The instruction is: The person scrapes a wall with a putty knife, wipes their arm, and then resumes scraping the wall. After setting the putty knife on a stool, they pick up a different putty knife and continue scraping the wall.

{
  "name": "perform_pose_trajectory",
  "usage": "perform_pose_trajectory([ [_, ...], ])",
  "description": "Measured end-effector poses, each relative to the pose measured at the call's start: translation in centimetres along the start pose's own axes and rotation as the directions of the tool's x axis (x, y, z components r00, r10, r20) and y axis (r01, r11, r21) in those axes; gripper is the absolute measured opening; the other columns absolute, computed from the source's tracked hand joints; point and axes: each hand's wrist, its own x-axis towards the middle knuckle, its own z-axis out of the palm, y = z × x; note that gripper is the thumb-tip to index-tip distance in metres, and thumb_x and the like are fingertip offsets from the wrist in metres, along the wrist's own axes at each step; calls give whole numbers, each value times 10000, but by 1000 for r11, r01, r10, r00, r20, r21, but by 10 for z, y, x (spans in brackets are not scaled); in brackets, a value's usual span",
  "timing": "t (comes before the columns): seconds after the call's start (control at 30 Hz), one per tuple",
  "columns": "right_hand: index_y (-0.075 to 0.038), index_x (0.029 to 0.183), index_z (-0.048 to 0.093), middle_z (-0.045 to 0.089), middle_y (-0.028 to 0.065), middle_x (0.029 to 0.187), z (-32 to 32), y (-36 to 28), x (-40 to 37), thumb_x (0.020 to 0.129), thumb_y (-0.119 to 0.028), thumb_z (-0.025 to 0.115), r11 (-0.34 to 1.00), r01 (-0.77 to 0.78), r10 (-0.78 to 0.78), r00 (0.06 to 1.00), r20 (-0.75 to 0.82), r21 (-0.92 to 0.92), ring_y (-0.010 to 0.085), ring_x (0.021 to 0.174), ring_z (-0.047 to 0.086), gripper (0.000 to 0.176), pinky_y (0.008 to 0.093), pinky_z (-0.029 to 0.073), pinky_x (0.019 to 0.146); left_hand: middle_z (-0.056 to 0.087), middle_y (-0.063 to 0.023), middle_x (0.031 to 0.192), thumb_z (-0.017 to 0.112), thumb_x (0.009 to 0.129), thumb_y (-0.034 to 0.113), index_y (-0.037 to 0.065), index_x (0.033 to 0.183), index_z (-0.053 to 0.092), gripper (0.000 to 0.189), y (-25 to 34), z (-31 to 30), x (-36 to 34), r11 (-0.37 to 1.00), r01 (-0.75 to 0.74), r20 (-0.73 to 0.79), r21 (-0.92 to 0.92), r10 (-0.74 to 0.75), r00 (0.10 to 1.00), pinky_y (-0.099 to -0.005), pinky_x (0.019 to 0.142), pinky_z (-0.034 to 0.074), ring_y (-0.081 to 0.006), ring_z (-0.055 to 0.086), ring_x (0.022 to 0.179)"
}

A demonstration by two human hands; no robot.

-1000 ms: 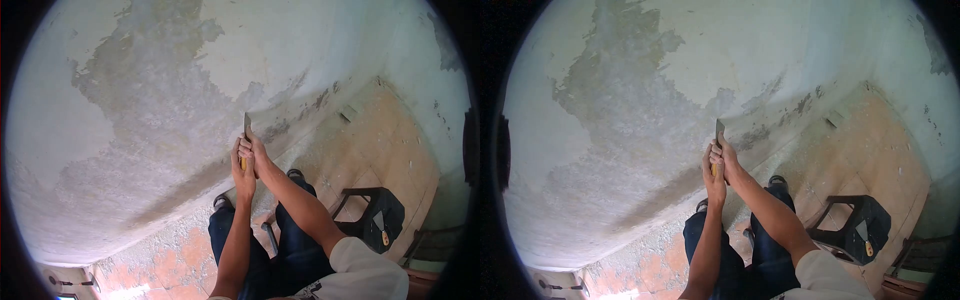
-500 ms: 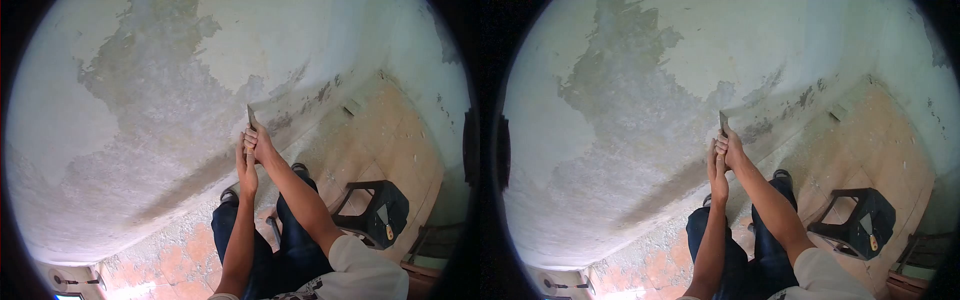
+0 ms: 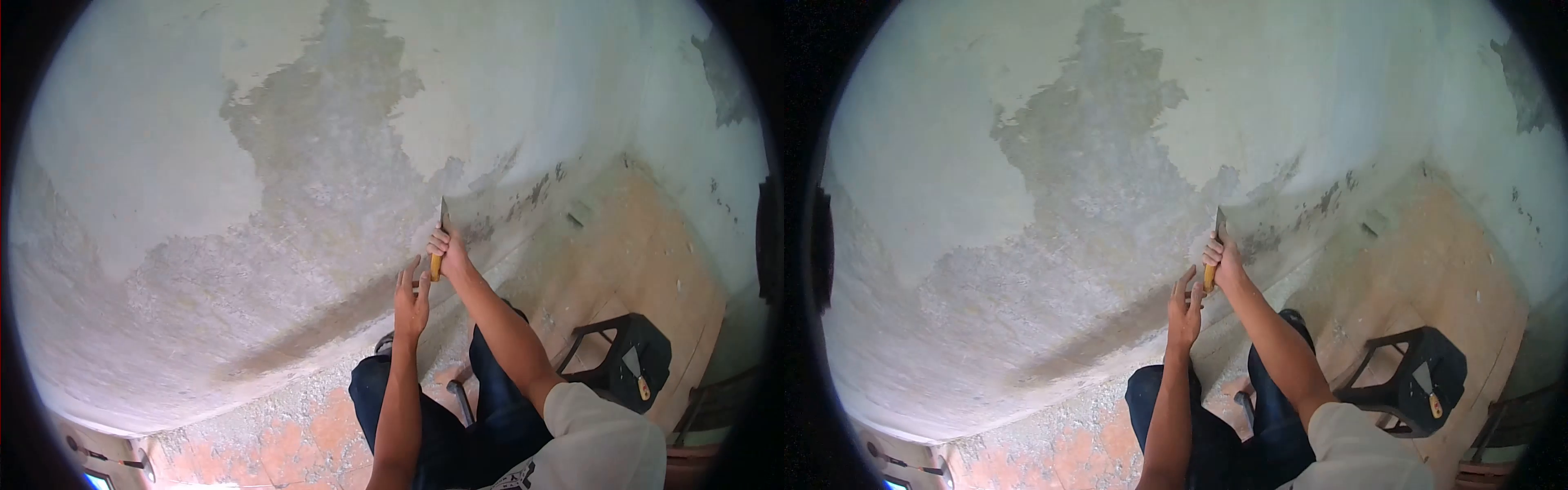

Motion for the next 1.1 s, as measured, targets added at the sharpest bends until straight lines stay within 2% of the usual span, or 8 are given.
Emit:
perform_pose_trajectory([
  [0.13,-146,951,568,348,-101,582,-4,5,0,1113,-498,535,1000,17,-16,1000,-23,5,52,465,323,389,231,289,444,674,-205,1335,580,1100,325,51,1473,599,463,-9,-16,2,999,0,18,38,-1,1000,-384,797,603,-287,741,993],
  [0.33,-171,917,567,325,-100,585,-4,-15,0,1111,-459,555,975,13,-40,992,-119,-220,52,467,310,348,241,266,436,680,-241,1286,608,1082,282,23,1411,629,419,-3,-22,6,991,-28,42,128,23,999,-404,804,605,-336,751,979],
  [0.53,-172,890,554,310,-102,562,-15,-31,13,1080,-473,611,986,144,-155,978,-137,-90,69,438,292,361,243,255,426,660,-285,1243,617,1074,279,-13,1377,628,421,-5,-8,5,988,-24,96,154,9,995,-417,749,607,-363,755,926],
  [0.67,-175,881,562,297,-101,553,-22,-12,9,1077,-487,612,995,-13,-11,974,-225,-103,77,424,273,372,246,257,416,659,-289,1219,614,1075,280,-10,1385,623,424,-13,8,10,990,-27,130,139,9,991,-423,753,603,-367,749,900],
  [0.8,-178,861,556,291,-94,531,-28,-40,29,1094,-488,571,960,184,-151,975,-166,210,75,419,295,388,256,278,407,668,-283,1170,583,1090,282,-10,1371,629,408,-11,13,11,987,-8,103,158,-8,995,-440,761,586,-369,731,912],
  [0.87,-174,868,561,305,-93,533,-31,-27,9,1098,-487,562,991,-89,68,979,-193,-99,66,421,300,388,245,272,409,669,-283,1154,566,1097,279,-13,1353,636,395,-14,17,12,993,12,114,119,-26,993,-447,776,575,-379,721,932],
  [0.9,-166,871,565,306,-101,537,-9,-18,-15,1077,-519,598,968,-86,72,995,-66,-236,53,425,295,410,233,258,414,672,-284,1139,547,1105,273,-17,1332,640,380,-23,20,15,989,-53,96,136,40,995,-451,790,562,-391,710,953],
  [1.1,-164,868,553,319,-112,558,-2,-9,-17,1058,-577,608,984,-42,29,996,-78,-171,44,436,294,458,231,249,420,690,-272,1061,484,1131,280,-26,1260,649,371,-28,26,15,994,16,72,104,-24,997,-443,798,539,-398,694,955],
])
